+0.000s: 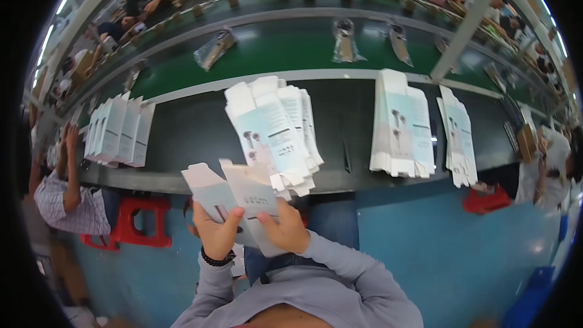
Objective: Folding and assembling cardboard product boxes at an assembly line.
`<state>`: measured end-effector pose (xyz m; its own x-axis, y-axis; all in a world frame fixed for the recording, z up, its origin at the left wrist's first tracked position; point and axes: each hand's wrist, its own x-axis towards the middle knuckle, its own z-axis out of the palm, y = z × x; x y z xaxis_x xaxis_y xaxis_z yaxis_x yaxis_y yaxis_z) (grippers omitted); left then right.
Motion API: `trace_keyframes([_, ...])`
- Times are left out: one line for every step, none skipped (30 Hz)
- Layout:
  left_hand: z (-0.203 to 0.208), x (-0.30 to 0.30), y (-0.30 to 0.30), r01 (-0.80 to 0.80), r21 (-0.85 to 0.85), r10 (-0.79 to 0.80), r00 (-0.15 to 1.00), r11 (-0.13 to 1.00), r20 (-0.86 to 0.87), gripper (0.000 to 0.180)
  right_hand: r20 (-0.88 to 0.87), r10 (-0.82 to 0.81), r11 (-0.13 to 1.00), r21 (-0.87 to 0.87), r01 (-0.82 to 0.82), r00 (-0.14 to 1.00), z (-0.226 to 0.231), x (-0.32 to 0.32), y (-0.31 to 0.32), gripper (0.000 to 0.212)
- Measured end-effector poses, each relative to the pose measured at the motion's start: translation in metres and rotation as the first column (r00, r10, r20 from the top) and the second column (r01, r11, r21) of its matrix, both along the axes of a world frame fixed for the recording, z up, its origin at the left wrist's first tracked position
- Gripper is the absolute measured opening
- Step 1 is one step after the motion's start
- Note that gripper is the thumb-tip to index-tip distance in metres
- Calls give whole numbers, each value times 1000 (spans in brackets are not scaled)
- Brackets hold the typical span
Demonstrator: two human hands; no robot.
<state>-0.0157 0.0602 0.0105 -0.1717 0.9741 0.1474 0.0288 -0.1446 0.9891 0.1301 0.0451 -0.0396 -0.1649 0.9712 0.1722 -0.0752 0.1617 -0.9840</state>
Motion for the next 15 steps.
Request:
trace_keyframes([-6,-6,1,-22,11,22,1000,1000,-3,78,-39,-8,998,67,11,999,-3,5,5,50])
trace_keyframes([-15,-16,-6,160,-70,-148,978,985,150,83,-43,19,997,70,-16,999,1,7,7,50])
trace_keyframes([-22,-22,-10,348,-116,-298,902,930,312,89,-232,71,997,10,-71,970,8,10,10,49])
trace_keyframes([-28,-24,-11,469,-79,-368,777,880,511,104,-412,103,990,-44,-133,905,12,12,11,49])
trace_keyframes([-41,-25,-13,530,-7,-430,695,848,576,106,-405,142,984,-44,-175,903,11,13,13,52])
trace_keyframes([-51,-24,-17,583,70,-489,603,809,630,109,-407,154,981,-46,-189,900,8,13,14,52])
trace_keyframes([-49,-15,-17,574,70,-482,609,816,630,109,-195,209,977,72,-199,958,4,13,15,54])
trace_keyframes([-42,-2,-15,574,110,-503,588,811,634,110,28,235,954,186,-236,972,6,11,17,55])
trace_keyframes([-36,4,-14,575,151,-524,567,804,636,112,123,171,982,58,-179,978,16,12,16,59])
trace_keyframes([-29,3,-12,573,150,-523,569,806,635,112,122,174,982,58,-182,977,13,15,19,59])
trace_keyframes([-23,1,-10,550,80,-511,700,831,499,114,47,74,990,118,-79,996,5,19,22,61])
trace_keyframes([-20,-1,-10,515,15,-488,802,857,343,116,-34,-24,985,167,30,999,1,22,24,62])
trace_keyframes([-23,-1,-9,450,54,-447,851,891,274,109,-237,61,988,151,-26,970,8,25,26,64])
trace_keyframes([-23,2,-10,451,50,-446,851,891,277,109,-398,147,982,169,-85,906,16,24,25,75])
trace_keyframes([-22,6,-10,423,68,-429,891,903,150,105,-356,123,977,209,-49,926,19,18,22,82])
